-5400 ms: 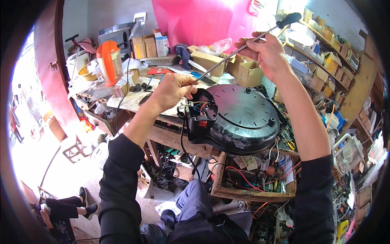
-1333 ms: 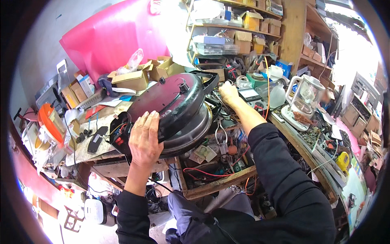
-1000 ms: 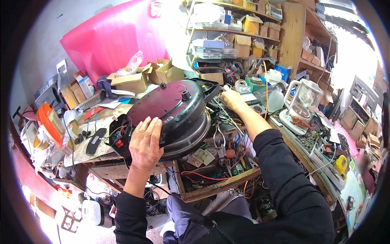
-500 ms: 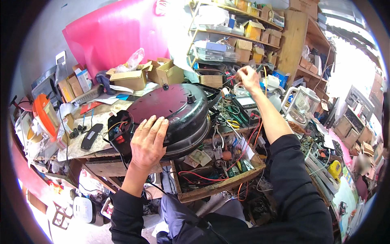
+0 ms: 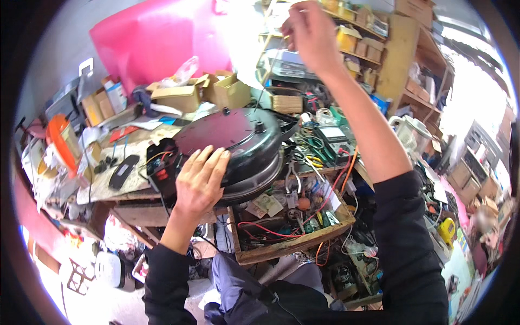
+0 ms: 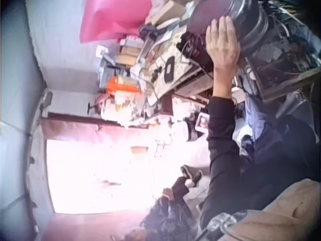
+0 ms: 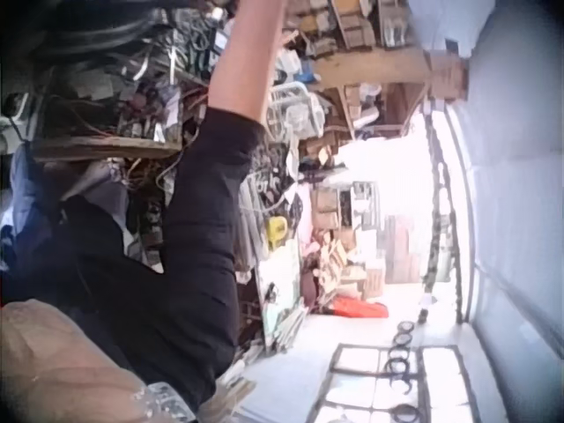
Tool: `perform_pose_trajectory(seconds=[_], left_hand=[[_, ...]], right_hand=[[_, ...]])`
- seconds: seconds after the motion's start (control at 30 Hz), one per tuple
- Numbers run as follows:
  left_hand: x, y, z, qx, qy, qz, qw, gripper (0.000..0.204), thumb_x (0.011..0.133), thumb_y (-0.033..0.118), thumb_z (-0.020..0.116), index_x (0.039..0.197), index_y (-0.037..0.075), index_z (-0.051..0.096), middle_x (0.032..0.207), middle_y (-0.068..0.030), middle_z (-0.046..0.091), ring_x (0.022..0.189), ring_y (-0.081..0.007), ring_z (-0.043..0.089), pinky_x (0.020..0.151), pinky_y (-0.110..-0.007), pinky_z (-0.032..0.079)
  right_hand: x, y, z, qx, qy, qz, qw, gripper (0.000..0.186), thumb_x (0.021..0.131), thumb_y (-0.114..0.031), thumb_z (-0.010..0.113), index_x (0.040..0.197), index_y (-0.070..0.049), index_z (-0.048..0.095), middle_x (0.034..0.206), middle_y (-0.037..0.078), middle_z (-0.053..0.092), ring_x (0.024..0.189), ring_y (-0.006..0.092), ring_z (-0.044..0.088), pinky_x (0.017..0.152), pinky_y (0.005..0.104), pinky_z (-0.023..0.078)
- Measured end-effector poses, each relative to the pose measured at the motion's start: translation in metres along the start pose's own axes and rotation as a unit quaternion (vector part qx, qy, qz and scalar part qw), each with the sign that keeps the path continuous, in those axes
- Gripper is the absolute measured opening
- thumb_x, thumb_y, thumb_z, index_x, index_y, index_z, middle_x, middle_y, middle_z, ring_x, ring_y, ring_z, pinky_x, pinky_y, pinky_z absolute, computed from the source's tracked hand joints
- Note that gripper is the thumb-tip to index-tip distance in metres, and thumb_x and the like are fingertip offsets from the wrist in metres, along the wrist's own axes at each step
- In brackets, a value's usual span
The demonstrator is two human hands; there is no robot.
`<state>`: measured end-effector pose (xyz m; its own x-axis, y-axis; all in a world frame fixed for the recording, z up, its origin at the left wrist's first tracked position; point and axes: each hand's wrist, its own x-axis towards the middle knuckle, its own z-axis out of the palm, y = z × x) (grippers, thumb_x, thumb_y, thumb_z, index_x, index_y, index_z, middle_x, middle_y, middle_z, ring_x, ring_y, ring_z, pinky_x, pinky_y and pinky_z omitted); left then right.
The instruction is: The person disassembles a black round electric appliance, likely a waffle iron, using a screwdriver to remove screws from the base. They separate the top and bottom halves, inspect the internal wiring and heating elements, and then reassemble the unit by screwing the base back together.
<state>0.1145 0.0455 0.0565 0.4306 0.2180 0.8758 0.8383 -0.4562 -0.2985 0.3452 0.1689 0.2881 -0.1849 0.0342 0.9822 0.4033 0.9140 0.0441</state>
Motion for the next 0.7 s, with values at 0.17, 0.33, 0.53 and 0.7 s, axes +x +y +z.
perform_pose_trajectory(seconds=[0.17, 0.33, 0.53, 0.7], left_hand=[[0.001, -0.003, 0.010, 0.036, 0.057, -0.030, 0.997, 0.054, 0.068, 0.002, 0.063, 0.122, 0.001, 0.061, 0.119, -0.0126, 0.065, 0.109, -0.0301, 0.064, 0.096, -0.044, 0.050], [0.006, -0.006, 0.003, 0.099, 0.123, -0.083, 0.984, 0.041, 0.078, 0.002, 0.059, 0.119, 0.004, 0.063, 0.115, -0.0089, 0.066, 0.104, -0.0269, 0.065, 0.091, -0.040, 0.052], [0.005, -0.007, -0.001, 0.096, 0.170, -0.124, 0.973, 0.046, 0.073, 0.001, 0.053, 0.119, 0.002, 0.062, 0.116, -0.0098, 0.066, 0.108, -0.0278, 0.064, 0.097, -0.042, 0.049], [-0.002, -0.017, 0.003, 0.110, 0.217, -0.117, 0.963, 0.064, 0.057, -0.008, 0.057, 0.120, 0.000, 0.060, 0.117, -0.0132, 0.066, 0.106, -0.0323, 0.066, 0.097, -0.043, 0.051]], right_hand=[[0.016, -0.037, -0.051, -0.046, 0.094, 0.000, 0.994, 0.023, 0.102, -0.024, 0.051, 0.102, -0.002, 0.057, 0.077, 0.005, 0.056, 0.068, 0.0154, 0.052, 0.064, 0.0297, 0.043], [-0.033, -0.039, -0.053, 0.044, -0.013, 0.175, 0.984, 0.028, 0.094, -0.019, 0.065, 0.117, -0.005, 0.058, 0.077, 0.003, 0.064, 0.059, 0.0065, 0.054, 0.055, 0.0236, 0.042], [-0.104, -0.022, -0.041, 0.046, -0.182, 0.429, 0.884, 0.018, 0.088, -0.021, 0.072, 0.091, -0.003, 0.072, 0.074, 0.000, 0.063, 0.066, 0.0072, 0.052, 0.062, 0.0264, 0.041], [-0.172, 0.062, -0.010, -0.128, -0.395, 0.374, 0.829, 0.043, 0.090, -0.036, 0.068, 0.087, 0.007, 0.069, 0.072, 0.009, 0.068, 0.066, 0.0185, 0.063, 0.064, 0.0350, 0.048]])
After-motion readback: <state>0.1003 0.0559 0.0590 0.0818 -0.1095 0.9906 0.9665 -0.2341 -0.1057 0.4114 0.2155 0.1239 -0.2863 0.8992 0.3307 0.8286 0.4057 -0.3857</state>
